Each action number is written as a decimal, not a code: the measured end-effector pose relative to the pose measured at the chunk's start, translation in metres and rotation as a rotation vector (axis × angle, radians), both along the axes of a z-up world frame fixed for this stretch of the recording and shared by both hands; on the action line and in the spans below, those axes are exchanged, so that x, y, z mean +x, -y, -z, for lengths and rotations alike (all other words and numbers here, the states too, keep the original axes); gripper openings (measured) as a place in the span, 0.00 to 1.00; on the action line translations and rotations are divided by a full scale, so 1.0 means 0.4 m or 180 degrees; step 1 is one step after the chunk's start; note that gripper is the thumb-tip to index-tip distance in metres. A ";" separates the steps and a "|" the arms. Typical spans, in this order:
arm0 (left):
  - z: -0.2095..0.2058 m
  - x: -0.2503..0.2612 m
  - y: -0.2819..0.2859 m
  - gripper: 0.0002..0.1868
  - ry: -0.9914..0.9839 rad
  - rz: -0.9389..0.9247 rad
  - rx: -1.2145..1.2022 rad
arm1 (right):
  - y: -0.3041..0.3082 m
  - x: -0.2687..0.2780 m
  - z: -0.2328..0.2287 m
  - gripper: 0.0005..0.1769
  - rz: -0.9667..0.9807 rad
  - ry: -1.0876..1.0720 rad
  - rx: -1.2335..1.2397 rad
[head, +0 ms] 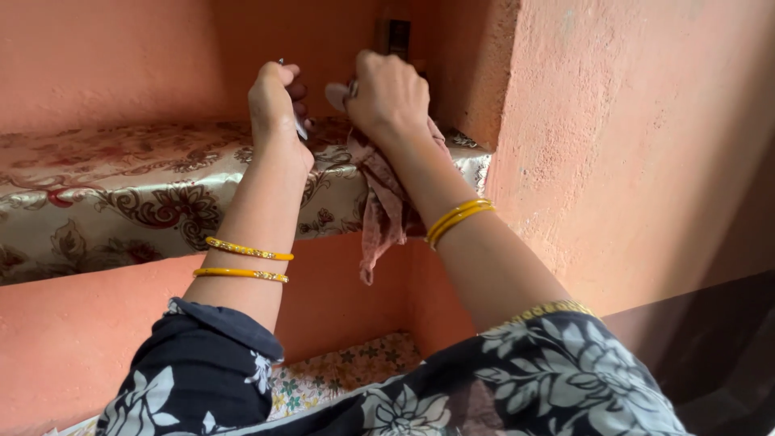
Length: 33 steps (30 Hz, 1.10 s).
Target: Cleaning and scrubbing a large decorative floral sheet on the floor using a rag.
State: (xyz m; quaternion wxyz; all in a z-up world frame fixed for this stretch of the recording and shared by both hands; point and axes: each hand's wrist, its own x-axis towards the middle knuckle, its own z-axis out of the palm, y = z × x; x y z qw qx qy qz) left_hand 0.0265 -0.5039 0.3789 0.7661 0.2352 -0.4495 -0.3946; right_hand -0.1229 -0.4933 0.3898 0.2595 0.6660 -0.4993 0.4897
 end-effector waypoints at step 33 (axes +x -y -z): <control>0.018 0.003 0.083 0.15 0.0544 0.0026 -0.0834 | -0.051 0.004 0.047 0.23 -0.2162 0.0241 -0.0137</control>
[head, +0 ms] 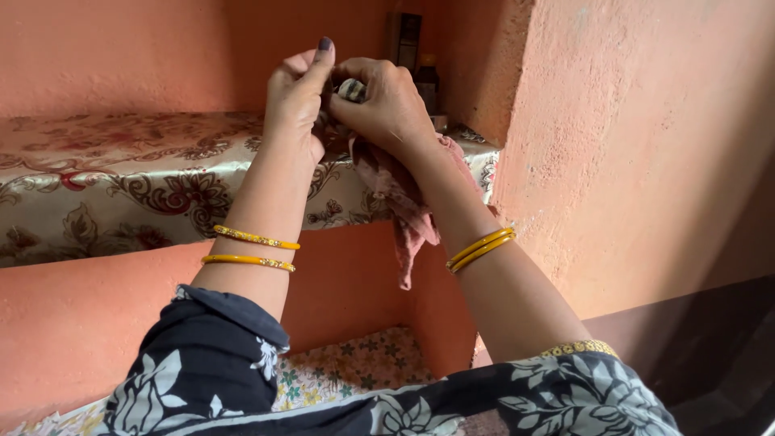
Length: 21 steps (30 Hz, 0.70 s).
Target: Cleaning and scrubbing a large decorative floral sheet on the floor using a rag.
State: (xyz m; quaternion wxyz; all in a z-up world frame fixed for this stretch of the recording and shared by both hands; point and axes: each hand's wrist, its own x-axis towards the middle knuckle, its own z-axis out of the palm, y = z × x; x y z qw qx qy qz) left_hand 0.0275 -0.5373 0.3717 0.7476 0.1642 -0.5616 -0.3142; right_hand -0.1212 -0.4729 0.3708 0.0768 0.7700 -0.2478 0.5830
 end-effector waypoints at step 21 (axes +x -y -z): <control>0.009 -0.051 -0.077 0.09 0.1118 -0.0097 0.0483 | -0.034 -0.121 -0.004 0.13 0.0749 0.1455 0.0529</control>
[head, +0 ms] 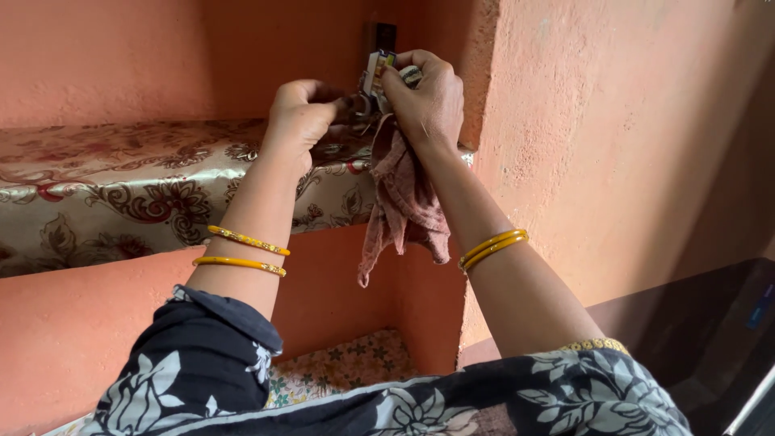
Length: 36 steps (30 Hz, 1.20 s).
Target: Cleaning and scrubbing a large decorative floral sheet on the floor using a rag.
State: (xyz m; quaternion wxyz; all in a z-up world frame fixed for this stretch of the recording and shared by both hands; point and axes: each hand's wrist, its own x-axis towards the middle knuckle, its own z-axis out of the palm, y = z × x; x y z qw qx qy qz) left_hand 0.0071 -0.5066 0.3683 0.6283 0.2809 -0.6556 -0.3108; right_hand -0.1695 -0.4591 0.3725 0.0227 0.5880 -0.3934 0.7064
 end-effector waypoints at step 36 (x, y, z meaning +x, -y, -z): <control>0.024 -0.028 -0.107 0.06 -0.0088 -0.1796 -0.2606 | -0.070 0.000 0.043 0.14 -0.1179 -0.0070 -0.1566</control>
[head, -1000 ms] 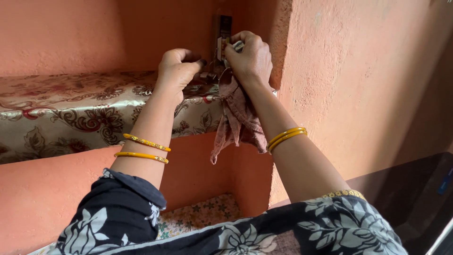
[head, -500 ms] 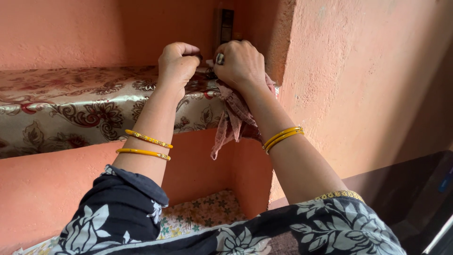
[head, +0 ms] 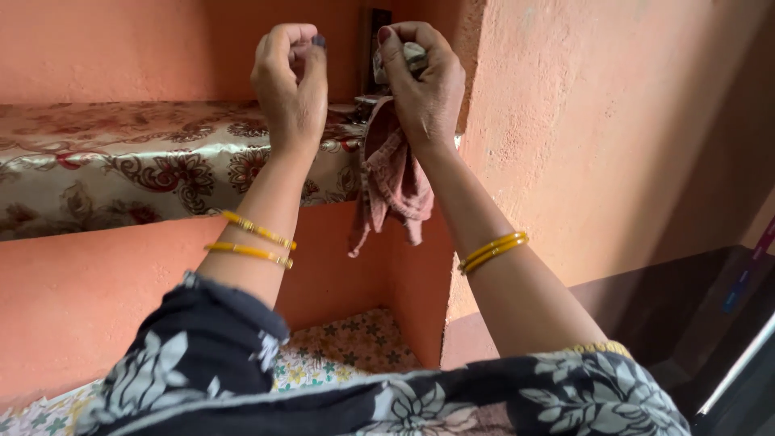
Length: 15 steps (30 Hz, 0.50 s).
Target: Cleaning and scrubbing a large decorative floral sheet on the floor using a rag.
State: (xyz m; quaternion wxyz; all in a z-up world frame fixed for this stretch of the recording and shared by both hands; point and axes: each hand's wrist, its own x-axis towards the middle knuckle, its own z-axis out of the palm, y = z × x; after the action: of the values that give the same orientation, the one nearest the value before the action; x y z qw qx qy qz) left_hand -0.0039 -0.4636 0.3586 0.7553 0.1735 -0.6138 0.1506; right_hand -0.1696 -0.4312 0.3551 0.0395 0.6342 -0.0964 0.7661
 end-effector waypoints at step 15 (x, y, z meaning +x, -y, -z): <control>0.364 0.154 -0.441 0.28 0.0664 0.2376 0.1863 | -0.309 0.217 0.260 0.16 -0.1908 0.0705 0.1193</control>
State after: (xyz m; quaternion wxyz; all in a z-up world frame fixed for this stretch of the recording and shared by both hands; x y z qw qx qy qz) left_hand 0.0576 -0.2871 0.2130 0.6117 0.1306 -0.7232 -0.2929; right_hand -0.0828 -0.3077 0.2510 -0.3142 0.5437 -0.0486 0.7767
